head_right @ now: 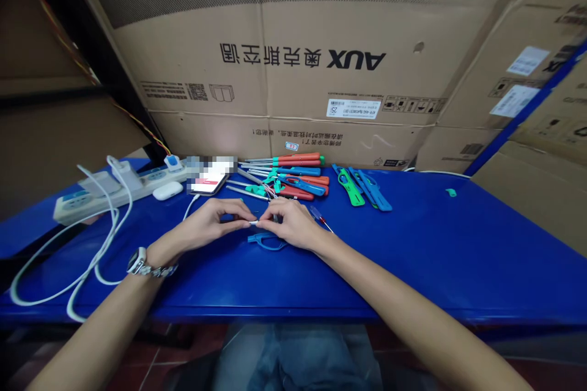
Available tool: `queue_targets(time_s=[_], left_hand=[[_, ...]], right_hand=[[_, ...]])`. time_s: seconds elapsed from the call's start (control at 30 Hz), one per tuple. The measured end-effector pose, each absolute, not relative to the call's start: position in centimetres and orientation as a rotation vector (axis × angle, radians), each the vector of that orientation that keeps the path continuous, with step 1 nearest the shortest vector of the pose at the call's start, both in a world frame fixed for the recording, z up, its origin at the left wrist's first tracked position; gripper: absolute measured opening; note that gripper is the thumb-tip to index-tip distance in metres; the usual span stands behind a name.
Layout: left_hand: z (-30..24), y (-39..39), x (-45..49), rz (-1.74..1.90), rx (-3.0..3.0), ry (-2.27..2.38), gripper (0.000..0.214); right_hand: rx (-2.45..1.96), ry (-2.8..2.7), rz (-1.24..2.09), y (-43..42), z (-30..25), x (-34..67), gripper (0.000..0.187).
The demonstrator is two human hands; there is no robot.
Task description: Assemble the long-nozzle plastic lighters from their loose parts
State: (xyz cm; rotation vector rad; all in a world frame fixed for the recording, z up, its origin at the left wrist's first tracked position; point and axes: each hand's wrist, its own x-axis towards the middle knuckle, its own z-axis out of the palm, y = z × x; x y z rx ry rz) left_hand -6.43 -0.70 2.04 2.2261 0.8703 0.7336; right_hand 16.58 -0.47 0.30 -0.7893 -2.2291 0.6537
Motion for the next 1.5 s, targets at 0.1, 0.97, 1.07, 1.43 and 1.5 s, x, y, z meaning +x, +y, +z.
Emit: queue_targets(time_s=[0.1, 0.97, 1.07, 1.43, 1.5], left_hand=[[1.9, -0.6, -6.5, 0.744, 2.221, 0.859, 0.016], [1.7, -0.7, -6.3, 0.527, 2.266, 0.977, 0.013], [1.7, -0.7, -6.4, 0.510, 2.294, 0.975, 0.014], [1.2, -0.7, -6.0, 0.535, 2.275, 0.898, 0.013], [1.1, -0.7, -5.9, 0.529, 2.290, 0.899, 0.014]], right_hand=[[-0.804, -2.212, 0.687, -0.3, 0.2, 16.5, 0.016], [-1.042, -2.409, 0.385, -2.2, 0.5, 16.0, 0.007], [-1.031, -2.410, 0.411, -2.1, 0.5, 16.1, 0.009], [-1.024, -2.397, 0.354, -2.5, 0.7, 15.9, 0.009], [-1.028, -2.402, 0.348, -2.4, 0.7, 15.9, 0.009]])
